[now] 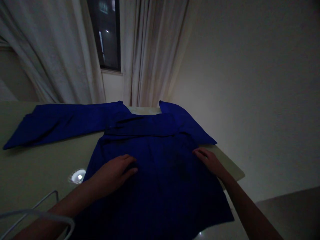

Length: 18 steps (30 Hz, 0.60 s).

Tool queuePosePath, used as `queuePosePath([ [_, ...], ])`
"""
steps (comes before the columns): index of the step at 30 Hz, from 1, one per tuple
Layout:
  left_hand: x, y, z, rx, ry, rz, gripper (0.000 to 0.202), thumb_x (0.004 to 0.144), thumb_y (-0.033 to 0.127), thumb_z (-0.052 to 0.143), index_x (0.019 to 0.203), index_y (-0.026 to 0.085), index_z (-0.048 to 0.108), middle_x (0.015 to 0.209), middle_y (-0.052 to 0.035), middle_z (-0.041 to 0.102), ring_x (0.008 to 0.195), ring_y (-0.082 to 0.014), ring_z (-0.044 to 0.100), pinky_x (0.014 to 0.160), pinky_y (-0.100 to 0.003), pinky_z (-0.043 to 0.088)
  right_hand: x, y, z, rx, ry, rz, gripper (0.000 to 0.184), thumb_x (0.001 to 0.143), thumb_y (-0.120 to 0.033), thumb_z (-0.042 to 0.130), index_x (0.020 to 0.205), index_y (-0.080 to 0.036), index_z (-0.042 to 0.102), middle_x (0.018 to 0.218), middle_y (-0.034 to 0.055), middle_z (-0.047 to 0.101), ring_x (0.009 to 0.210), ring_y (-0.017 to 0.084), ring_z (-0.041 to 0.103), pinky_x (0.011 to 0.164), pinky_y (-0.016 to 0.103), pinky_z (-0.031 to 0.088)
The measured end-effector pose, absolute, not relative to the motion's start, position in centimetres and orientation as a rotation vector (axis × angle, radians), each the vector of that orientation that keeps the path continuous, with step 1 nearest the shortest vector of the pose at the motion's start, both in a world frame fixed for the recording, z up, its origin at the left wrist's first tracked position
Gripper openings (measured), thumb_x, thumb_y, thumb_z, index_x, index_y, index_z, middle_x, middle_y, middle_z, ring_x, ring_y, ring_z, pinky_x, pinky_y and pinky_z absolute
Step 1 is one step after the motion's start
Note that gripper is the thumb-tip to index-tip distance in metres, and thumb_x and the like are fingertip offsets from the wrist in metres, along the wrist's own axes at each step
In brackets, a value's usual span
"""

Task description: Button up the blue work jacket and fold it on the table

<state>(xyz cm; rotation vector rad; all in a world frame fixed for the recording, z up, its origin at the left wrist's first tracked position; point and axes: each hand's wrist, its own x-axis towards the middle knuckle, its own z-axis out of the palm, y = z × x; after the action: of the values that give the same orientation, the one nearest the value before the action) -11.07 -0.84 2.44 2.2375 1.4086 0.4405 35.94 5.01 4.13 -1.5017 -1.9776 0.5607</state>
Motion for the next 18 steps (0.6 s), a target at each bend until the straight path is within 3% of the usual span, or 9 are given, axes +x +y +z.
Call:
queuePosePath([
  [2, -9.4, 2.1, 1.0, 2.401, 1.543, 0.523, 0.055, 0.104, 0.053, 0.046, 0.147, 0.023, 0.062, 0.153, -0.0131, 0.060, 0.140, -0.0340, 0.056, 0.120, -0.057, 0.041, 31.1, 7.5, 4.0, -1.357, -2.166, 0.528, 0.036, 0.100, -0.055, 0.058, 0.107, -0.024, 0.075, 0.111, 0.0089, 0.076, 0.106, 0.027, 0.070, 0.101, 0.043, 0.053],
  [5, -8.1, 3.8, -2.4, 2.522, 1.567, 0.543, 0.066, 0.103, 0.063, 0.045, 0.159, 0.030, 0.048, 0.168, -0.0090, 0.043, 0.156, -0.0345, 0.037, 0.128, -0.061, 0.027, 23.6, 11.5, 2.8, -1.163, -2.314, 0.529, 0.035, 0.102, -0.051, 0.058, 0.119, -0.024, 0.071, 0.123, 0.0103, 0.072, 0.116, 0.026, 0.067, 0.107, 0.042, 0.050],
  [12, -8.6, 3.5, -4.5, 2.510, 1.513, 0.505, 0.069, 0.104, 0.068, 0.037, 0.161, 0.031, 0.045, 0.170, -0.0094, 0.038, 0.159, -0.0337, 0.031, 0.130, -0.060, 0.022, 7.3, 18.7, -1.1, -1.170, -2.363, 0.472, 0.053, 0.101, -0.048, 0.065, 0.149, -0.027, 0.056, 0.155, 0.0122, 0.055, 0.146, 0.030, 0.048, 0.121, 0.048, 0.037],
  [14, -8.5, 3.5, -4.0, 2.499, 1.511, 0.508, 0.070, 0.103, 0.069, 0.037, 0.161, 0.030, 0.046, 0.169, -0.0104, 0.040, 0.159, -0.0343, 0.032, 0.130, -0.060, 0.022, 4.0, 19.8, -1.6, -1.307, -2.288, 0.475, 0.044, 0.099, -0.048, 0.069, 0.137, -0.027, 0.067, 0.146, 0.0116, 0.063, 0.140, 0.033, 0.052, 0.116, 0.049, 0.041],
  [16, -8.4, 3.5, -3.6, 2.482, 1.516, 0.493, 0.071, 0.103, 0.069, 0.037, 0.161, 0.030, 0.046, 0.170, -0.0105, 0.039, 0.158, -0.0346, 0.033, 0.130, -0.061, 0.023, 2.3, 21.0, -1.3, -1.365, -2.203, 0.498, 0.026, 0.098, -0.046, 0.070, 0.111, -0.024, 0.078, 0.124, 0.0091, 0.074, 0.126, 0.032, 0.062, 0.109, 0.046, 0.046],
  [18, -8.3, 3.5, -3.2, 2.461, 1.515, 0.472, 0.072, 0.102, 0.070, 0.038, 0.162, 0.030, 0.045, 0.170, -0.0101, 0.038, 0.159, -0.0344, 0.032, 0.130, -0.061, 0.023, 2.8, 22.4, -0.2, -1.341, -2.109, 0.505, 0.026, 0.101, -0.044, 0.066, 0.094, -0.022, 0.078, 0.106, 0.0053, 0.078, 0.114, 0.028, 0.067, 0.104, 0.041, 0.049],
])
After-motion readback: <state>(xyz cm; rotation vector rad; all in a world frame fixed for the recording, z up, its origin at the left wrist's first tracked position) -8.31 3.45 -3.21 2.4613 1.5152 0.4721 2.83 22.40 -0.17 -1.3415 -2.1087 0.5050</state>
